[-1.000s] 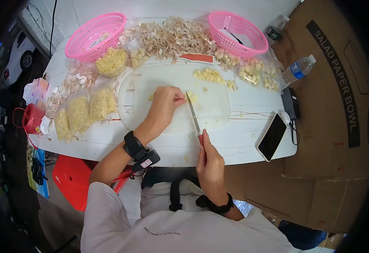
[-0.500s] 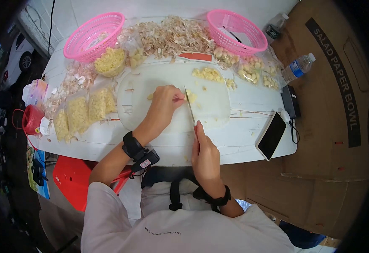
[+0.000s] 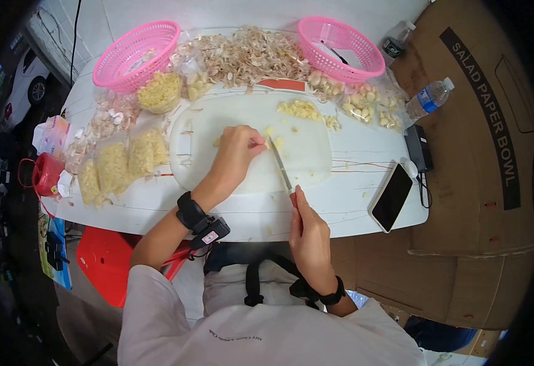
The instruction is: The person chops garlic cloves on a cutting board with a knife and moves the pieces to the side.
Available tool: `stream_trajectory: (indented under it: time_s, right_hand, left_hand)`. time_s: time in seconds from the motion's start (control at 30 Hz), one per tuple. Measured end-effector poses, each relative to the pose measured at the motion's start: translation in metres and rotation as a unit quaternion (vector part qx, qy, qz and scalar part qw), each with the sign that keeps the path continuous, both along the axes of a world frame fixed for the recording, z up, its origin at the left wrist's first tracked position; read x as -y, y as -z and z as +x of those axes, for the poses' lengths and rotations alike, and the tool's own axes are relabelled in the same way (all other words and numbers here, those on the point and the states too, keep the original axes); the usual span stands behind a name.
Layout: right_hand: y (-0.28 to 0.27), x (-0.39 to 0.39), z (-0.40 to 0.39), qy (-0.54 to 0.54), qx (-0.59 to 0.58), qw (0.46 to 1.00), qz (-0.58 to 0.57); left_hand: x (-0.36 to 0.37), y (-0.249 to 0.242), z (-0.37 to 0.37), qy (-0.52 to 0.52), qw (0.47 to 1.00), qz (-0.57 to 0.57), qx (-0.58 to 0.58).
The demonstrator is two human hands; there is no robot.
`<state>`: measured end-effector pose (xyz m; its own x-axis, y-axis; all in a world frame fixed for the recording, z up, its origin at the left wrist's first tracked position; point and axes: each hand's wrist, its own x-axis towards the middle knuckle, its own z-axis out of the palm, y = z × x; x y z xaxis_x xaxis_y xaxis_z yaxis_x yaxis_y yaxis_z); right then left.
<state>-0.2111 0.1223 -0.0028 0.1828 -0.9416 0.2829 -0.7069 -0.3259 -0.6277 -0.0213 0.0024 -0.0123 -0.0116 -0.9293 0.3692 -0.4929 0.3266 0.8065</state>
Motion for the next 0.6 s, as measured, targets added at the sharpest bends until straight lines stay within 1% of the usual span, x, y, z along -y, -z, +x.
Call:
stream_trajectory:
  time_s: [0.07,0.17,0.2,0.27,0.43,0.6]
  right_hand:
    - [-0.002,0.001,0.0,0.007,0.064,0.997,-0.045]
    - [-0.001,-0.001,0.005,-0.005,0.075,0.997,-0.031]
    - [-0.001,-0.002,0.007,-0.004,0.076,0.997,-0.031]
    - [0.0,-0.005,0.009,0.004,0.038,0.999,0.021]
    - [0.0,-0.006,0.012,0.008,0.037,0.999,0.009]
    - [0.002,-0.006,0.014,0.012,0.041,0.999,0.006]
  left_hand:
    - [-0.001,-0.002,0.0,0.001,1.0,0.006,0.007]
    - [0.0,-0.001,0.0,0.001,1.0,0.004,0.012]
    - [0.0,-0.001,0.0,0.003,1.0,0.003,0.005]
    - [0.001,0.0,0.0,0.005,1.0,0.001,-0.001]
    - [-0.001,0.0,-0.001,0.007,1.0,-0.01,-0.025]
    - [-0.001,-0.001,0.0,0.003,1.0,0.0,-0.007]
